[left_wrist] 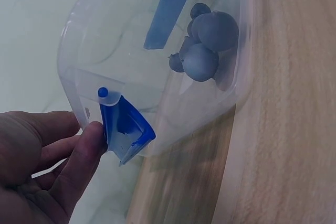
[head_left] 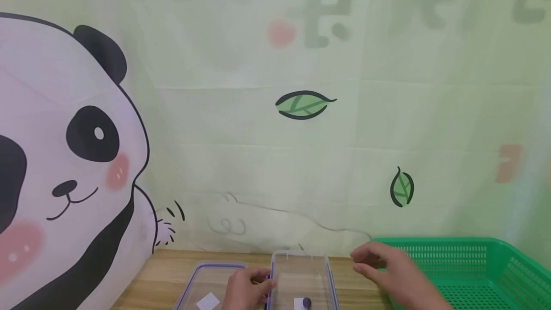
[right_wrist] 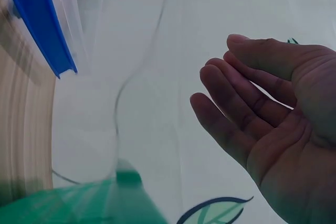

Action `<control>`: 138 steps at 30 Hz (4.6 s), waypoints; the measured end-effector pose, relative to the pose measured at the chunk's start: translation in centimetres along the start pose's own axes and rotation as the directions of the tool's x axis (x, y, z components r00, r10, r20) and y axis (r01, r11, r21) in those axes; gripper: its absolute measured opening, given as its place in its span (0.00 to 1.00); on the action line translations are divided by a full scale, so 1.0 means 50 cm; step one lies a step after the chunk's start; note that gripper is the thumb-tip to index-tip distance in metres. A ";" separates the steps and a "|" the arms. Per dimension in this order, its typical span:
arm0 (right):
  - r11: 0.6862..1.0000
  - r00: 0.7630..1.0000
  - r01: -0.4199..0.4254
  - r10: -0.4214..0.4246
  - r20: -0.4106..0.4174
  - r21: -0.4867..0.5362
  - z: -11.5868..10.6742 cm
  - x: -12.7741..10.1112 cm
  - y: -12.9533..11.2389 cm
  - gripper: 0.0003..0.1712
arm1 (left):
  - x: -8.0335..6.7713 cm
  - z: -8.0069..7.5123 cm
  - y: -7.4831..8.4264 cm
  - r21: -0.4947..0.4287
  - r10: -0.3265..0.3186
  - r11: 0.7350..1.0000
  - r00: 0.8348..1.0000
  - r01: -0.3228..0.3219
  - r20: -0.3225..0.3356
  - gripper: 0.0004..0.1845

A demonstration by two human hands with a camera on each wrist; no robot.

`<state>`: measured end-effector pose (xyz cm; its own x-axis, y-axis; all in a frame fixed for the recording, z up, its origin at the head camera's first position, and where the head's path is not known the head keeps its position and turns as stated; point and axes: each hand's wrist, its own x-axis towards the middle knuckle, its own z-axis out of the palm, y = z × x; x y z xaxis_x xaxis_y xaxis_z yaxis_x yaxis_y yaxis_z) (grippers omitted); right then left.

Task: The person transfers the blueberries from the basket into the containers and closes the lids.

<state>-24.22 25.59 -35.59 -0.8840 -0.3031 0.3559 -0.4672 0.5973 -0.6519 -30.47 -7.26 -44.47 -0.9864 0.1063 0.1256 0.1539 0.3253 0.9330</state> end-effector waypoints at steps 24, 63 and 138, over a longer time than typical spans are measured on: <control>0.983 0.997 -0.032 0.020 -0.068 -0.182 -0.093 -0.015 -0.017 0.10 | 0.002 0.005 0.009 -0.005 -0.035 0.999 0.999 0.035 -0.015 0.13; 0.994 0.954 -0.102 0.111 0.278 -0.048 -0.142 0.026 0.256 0.07 | 0.006 0.004 -0.004 0.038 -0.047 0.998 0.999 0.048 -0.015 0.13; 0.993 0.937 -0.087 0.107 0.332 -0.075 -0.106 0.056 0.325 0.05 | 0.001 0.005 0.001 0.041 -0.041 0.998 0.999 0.042 -0.036 0.13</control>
<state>-34.20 38.38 -41.64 -0.8833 -0.4671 0.0414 -0.3865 0.6752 -0.6282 -30.48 -7.01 -44.51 -0.9932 0.0596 0.0996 0.1146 0.3676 0.9229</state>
